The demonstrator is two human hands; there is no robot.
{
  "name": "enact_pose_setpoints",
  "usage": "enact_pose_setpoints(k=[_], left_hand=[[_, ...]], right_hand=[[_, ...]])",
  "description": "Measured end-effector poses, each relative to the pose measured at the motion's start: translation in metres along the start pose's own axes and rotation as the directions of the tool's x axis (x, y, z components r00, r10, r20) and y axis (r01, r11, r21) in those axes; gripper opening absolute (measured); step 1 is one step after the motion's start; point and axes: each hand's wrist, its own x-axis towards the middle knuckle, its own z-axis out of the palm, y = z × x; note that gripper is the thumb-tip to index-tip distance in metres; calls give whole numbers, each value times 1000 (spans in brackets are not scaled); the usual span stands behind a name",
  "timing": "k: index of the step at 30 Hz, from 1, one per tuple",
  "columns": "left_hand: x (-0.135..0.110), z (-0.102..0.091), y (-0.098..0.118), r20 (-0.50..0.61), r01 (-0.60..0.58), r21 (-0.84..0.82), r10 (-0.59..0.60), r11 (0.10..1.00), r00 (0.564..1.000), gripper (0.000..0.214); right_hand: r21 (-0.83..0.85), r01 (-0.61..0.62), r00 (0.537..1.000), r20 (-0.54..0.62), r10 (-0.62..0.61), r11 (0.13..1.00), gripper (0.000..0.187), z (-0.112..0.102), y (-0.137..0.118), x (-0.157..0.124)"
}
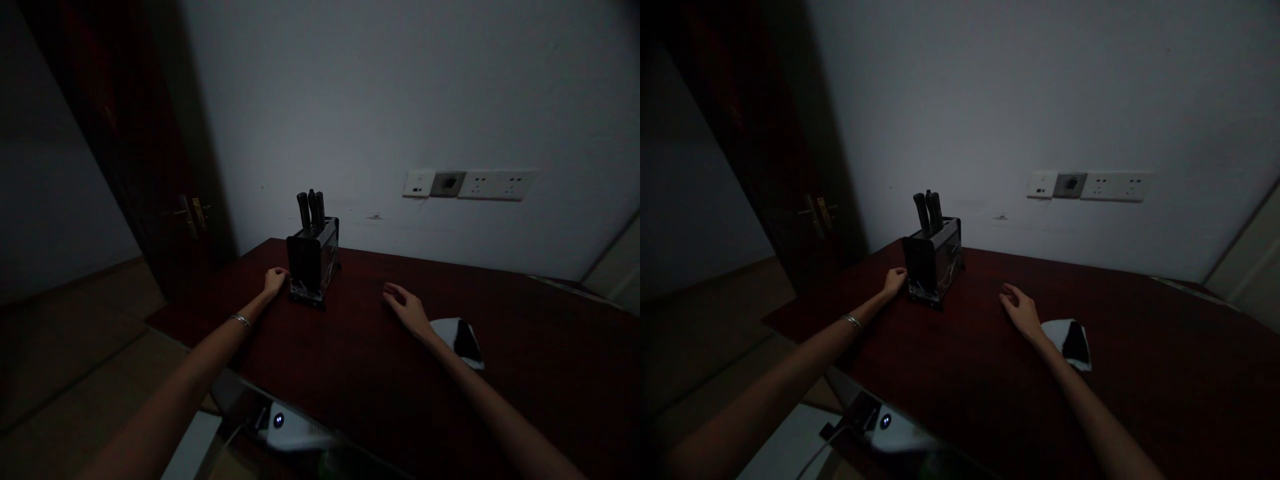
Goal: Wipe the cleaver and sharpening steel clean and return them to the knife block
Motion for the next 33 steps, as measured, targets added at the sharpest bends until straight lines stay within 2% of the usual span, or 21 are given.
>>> enact_pose_setpoints(k=[4, 9, 12, 15, 18, 23, 26, 30, 33], left_hand=[[2, 1, -2, -99, -29, 108, 40, 994, 994, 18], [4, 1, -4, -118, -54, 192, 78, 980, 990, 19], [3, 0, -4, -117, -63, 217, 90, 974, 989, 20], [1, 0, -2, -112, -76, 231, 104, 970, 988, 22], [-1, -1, 1, -110, -87, 242, 116, 966, 987, 22], [-3, -2, 1, -101, -92, 256, 121, 962, 987, 24], [-1, -1, -1, -101, -93, 261, 122, 961, 987, 24], [1, -1, -4, -106, -97, 262, 129, 960, 986, 23], [2, -1, -5, -116, -101, 263, 136, 960, 984, 24]], right_hand=[[121, 96, 991, -101, -84, 988, 48, -9, -30, 32], [333, 251, 964, -176, -201, 909, 46, -15, -110, 100], [397, 317, 947, -173, -269, 861, 54, -9, -157, 132], [373, 331, 944, -121, -308, 867, 64, 5, -184, 149], [312, 285, 958, -51, -284, 906, 74, 21, -193, 155], [257, 205, 973, 54, -226, 944, 82, 44, -192, 154], [225, 188, 972, 100, -214, 956, 79, 57, -191, 152], [182, 194, 973, 90, -213, 964, 74, 71, -189, 151], [167, 220, 967, 94, -238, 961, 56, 77, -189, 151]])
